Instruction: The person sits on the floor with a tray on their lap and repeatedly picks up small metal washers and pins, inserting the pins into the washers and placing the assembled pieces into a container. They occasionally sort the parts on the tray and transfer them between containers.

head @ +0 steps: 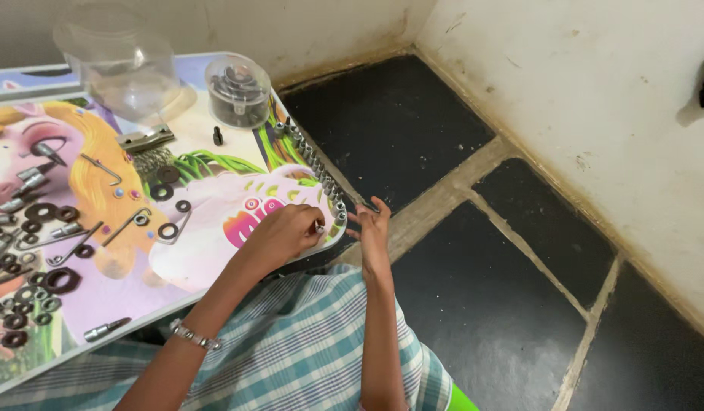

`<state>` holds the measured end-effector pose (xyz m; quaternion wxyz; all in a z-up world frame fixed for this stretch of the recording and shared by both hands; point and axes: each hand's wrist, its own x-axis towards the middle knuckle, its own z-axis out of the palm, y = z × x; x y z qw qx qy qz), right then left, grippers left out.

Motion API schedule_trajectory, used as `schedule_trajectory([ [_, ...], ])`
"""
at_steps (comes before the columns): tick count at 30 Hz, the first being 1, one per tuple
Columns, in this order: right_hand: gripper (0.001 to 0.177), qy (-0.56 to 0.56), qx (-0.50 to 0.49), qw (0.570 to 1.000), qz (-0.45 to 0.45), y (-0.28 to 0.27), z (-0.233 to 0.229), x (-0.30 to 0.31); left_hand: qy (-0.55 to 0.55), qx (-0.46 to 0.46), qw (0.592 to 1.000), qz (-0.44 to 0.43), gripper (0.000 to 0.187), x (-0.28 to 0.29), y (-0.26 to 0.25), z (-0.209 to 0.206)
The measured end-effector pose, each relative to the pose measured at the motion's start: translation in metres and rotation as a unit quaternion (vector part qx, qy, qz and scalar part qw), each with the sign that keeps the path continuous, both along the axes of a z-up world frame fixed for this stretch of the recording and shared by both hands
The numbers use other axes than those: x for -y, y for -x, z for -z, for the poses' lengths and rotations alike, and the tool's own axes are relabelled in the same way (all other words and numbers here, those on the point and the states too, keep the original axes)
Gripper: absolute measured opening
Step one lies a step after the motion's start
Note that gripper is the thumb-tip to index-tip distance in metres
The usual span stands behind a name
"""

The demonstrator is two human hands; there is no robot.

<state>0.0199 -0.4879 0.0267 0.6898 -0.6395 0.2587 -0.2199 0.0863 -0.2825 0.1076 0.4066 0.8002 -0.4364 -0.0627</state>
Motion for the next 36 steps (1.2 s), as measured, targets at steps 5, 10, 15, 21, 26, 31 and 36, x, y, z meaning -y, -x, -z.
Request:
schedule_trajectory([
  [5, 0.059, 0.012, -0.004, 1.000, -0.012, 0.005, -0.013, -0.011, -0.005, 0.020, 1.000, 0.001, 0.014, 0.011, 0.002, 0.016],
  [10, 0.063, 0.006, 0.003, 1.000, -0.009, 0.008, -0.021, -0.017, 0.060, 0.010, 0.998, -0.002, 0.020, 0.018, 0.005, 0.025],
  [15, 0.064, 0.016, -0.011, 1.000, -0.014, 0.009, -0.025, -0.019, 0.097, -0.011, 0.995, -0.004, 0.020, 0.023, 0.008, 0.027],
  [21, 0.062, 0.022, 0.002, 0.999, -0.023, 0.004, -0.017, -0.016, 0.103, -0.021, 0.994, -0.023, 0.019, 0.025, 0.007, 0.035],
  [26, 0.058, 0.025, 0.027, 0.999, -0.040, 0.007, 0.010, 0.001, 0.133, -0.009, 0.991, -0.032, 0.021, 0.031, 0.008, 0.043],
  [31, 0.054, 0.029, 0.077, 0.993, -0.085, 0.005, 0.029, 0.018, 0.148, -0.014, 0.988, -0.052, 0.016, 0.018, 0.007, 0.040],
  [36, 0.028, 0.204, 0.197, 0.955, 0.091, 0.004, 0.006, -0.003, 0.163, 0.056, 0.980, -0.096, 0.020, -0.060, -0.013, 0.029],
])
